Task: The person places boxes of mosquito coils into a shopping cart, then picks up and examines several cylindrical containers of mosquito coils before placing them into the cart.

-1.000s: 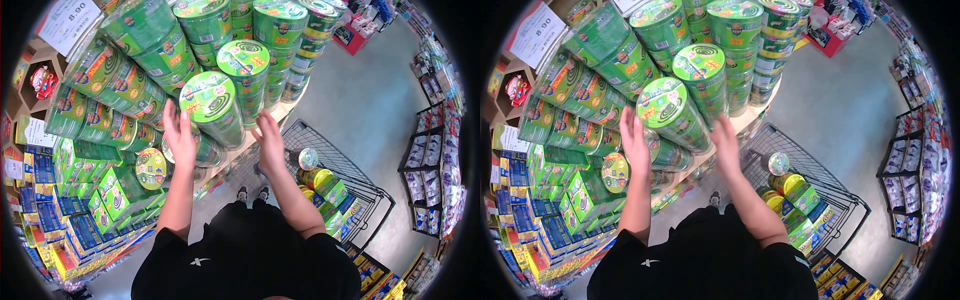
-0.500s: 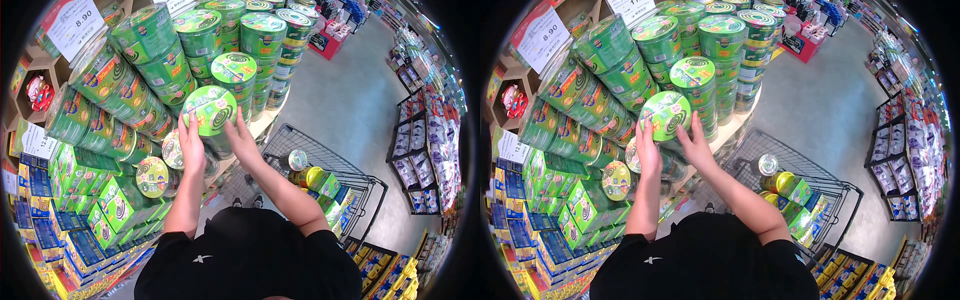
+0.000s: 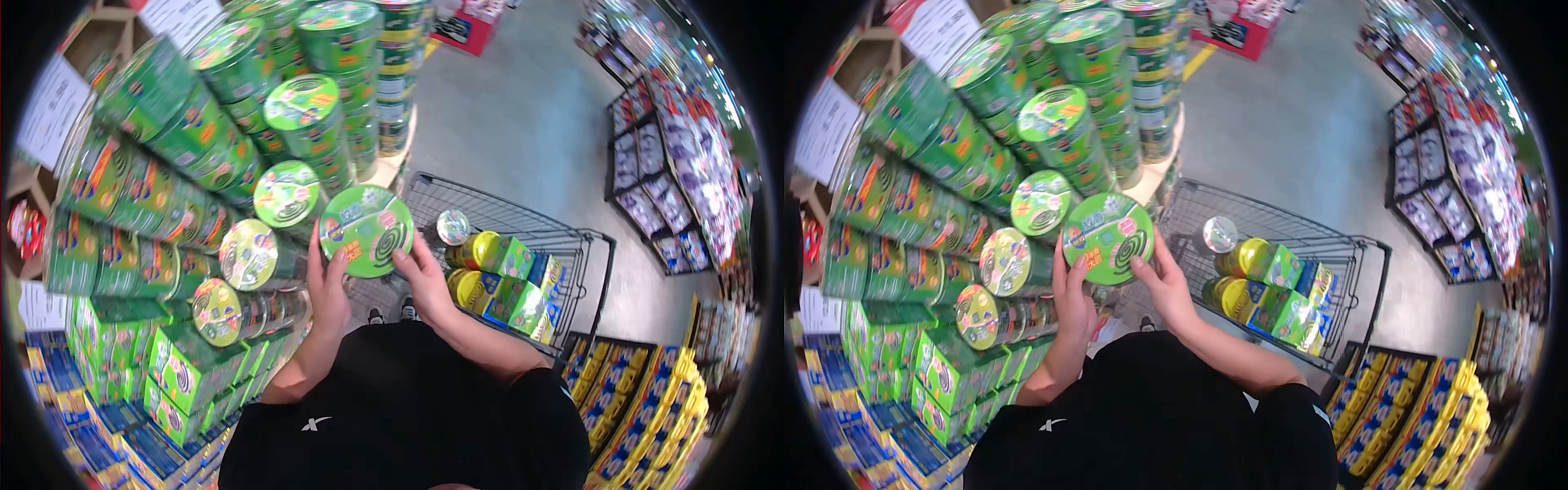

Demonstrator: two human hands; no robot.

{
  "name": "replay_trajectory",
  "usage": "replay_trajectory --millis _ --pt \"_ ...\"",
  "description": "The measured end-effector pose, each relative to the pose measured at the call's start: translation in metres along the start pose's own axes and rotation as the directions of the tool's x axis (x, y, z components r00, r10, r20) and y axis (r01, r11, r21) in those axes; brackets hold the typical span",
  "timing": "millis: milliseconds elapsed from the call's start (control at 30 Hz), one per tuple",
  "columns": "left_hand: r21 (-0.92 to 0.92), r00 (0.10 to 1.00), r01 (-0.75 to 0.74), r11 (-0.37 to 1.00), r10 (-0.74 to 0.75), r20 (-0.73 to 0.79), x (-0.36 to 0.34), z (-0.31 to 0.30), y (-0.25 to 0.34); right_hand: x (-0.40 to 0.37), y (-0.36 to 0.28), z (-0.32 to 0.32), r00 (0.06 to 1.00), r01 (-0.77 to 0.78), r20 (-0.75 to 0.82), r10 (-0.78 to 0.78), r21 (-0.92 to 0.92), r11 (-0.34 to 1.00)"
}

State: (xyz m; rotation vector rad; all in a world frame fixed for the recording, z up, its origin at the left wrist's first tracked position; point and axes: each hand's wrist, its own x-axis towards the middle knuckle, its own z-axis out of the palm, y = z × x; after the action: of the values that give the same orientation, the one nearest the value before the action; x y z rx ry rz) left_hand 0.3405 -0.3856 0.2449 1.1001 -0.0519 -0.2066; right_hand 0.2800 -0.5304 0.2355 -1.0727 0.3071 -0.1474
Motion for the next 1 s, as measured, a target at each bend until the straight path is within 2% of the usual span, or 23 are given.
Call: replay_trajectory --millis 100,133,233,300,333,367,433,500,533,700,833,900,1000 --pt "0.012 0.996 0.091 0.996 -0.091 0.009 -0.011 -0.005 -0.031 -0.017 -0.013 -0.018 0.927 -0.360 -0.079 0.365 0.072 0.930" --pt "0.019 0.995 0.096 0.995 -0.096 0.021 -0.013 -0.009 -0.044 -0.020 0.001 -0.035 0.909 -0.404 -0.072 0.411 0.093 0.910" --pt "0.124 0.984 0.169 0.978 -0.175 0.042 -0.019 -0.021 -0.082 -0.023 0.018 -0.070 0.822 -0.535 -0.008 0.570 0.333 0.776" --pt "0.283 0.978 0.173 0.943 -0.199 0.065 -0.022 -0.032 -0.106 -0.025 0.036 -0.093 0.809 -0.554 0.012 0.588 0.351 0.755" --pt "0.297 0.985 0.131 0.946 -0.159 0.072 -0.026 -0.024 -0.104 -0.026 0.038 -0.098 0.797 -0.569 0.021 0.603 0.359 0.740" --pt "0.371 0.966 0.142 0.918 -0.211 0.151 -0.024 -0.028 -0.110 -0.026 0.040 -0.103 0.787 -0.581 0.025 0.617 0.368 0.726" --pt "0.528 0.962 -0.127 0.839 -0.025 0.271 -0.025 -0.024 -0.114 -0.029 0.054 -0.116 0.776 -0.592 0.003 0.631 0.350 0.726" --pt "0.551 0.953 -0.117 0.826 -0.063 0.296 -0.029 -0.017 -0.111 -0.034 0.060 -0.128 0.762 -0.607 -0.007 0.648 0.341 0.718" --pt "0.588 0.935 -0.195 0.785 -0.034 0.354 -0.026 -0.022 -0.121 -0.037 0.061 -0.131 0.772 -0.592 -0.013 0.635 0.349 0.726" --pt "0.622 0.908 -0.170 0.765 -0.124 0.401 -0.024 -0.015 -0.127 -0.048 0.067 -0.141 0.800 -0.527 -0.067 0.596 0.395 0.752" --pt "0.623 0.880 -0.178 0.762 -0.159 0.447 -0.023 -0.011 -0.132 -0.052 0.070 -0.151 0.795 -0.512 -0.061 0.604 0.468 0.720" --pt "0.613 0.874 -0.122 0.781 -0.208 0.438 -0.024 -0.010 -0.132 -0.054 0.072 -0.159 0.806 -0.507 -0.043 0.591 0.466 0.725" --pt "0.637 0.889 -0.122 0.761 -0.202 0.411 -0.026 -0.012 -0.138 -0.055 0.078 -0.169 0.767 -0.491 -0.146 0.625 0.493 0.718"
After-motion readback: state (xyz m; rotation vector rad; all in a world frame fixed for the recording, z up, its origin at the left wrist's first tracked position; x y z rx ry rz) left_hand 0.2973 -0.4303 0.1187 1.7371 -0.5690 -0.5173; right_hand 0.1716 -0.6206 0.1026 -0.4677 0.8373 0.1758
